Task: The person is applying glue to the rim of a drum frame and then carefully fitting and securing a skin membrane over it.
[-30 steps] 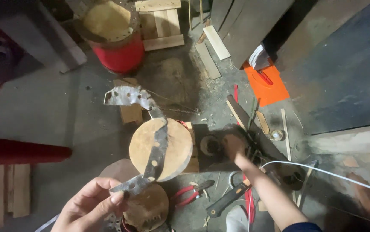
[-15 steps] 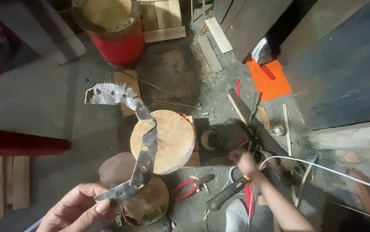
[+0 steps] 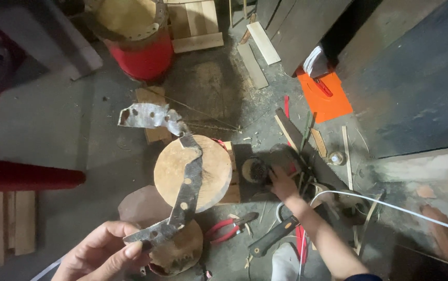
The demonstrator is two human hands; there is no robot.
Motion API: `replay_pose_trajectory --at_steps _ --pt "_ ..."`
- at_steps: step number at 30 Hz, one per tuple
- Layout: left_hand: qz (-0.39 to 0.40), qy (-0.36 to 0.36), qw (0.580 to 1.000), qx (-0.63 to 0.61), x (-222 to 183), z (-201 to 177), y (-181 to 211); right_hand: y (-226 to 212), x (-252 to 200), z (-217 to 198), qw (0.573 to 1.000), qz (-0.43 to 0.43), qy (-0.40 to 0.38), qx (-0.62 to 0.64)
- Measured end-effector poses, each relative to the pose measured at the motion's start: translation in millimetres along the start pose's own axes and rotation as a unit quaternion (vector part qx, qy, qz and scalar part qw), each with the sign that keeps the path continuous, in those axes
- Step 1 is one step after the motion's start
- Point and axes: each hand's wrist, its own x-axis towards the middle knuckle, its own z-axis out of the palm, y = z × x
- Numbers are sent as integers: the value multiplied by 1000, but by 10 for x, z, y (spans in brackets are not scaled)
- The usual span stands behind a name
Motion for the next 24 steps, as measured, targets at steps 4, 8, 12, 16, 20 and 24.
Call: replay_pose_trajectory --at_steps 4,8,12,16,20,24 --pt "-21 2 998 -57 -41 32 46 -375 -113 -526 915 272 -45 295" --pt "-42 -21 999 -15 -25 63 98 161 24 254 983 129 22 130" --pt "-66 -17 998 -14 -6 141 153 298 70 250 974 187 69 111" --pt "-51 -18 998 -18 -16 63 6 -139 15 -661 902 317 85 281" --pt "-47 -29 995 -80 -13 123 -36 -431 75 -960 866 229 68 438" --pt "-93 -16 991 -91 -40 284 47 -547 181 -1106 833 250 -39 492"
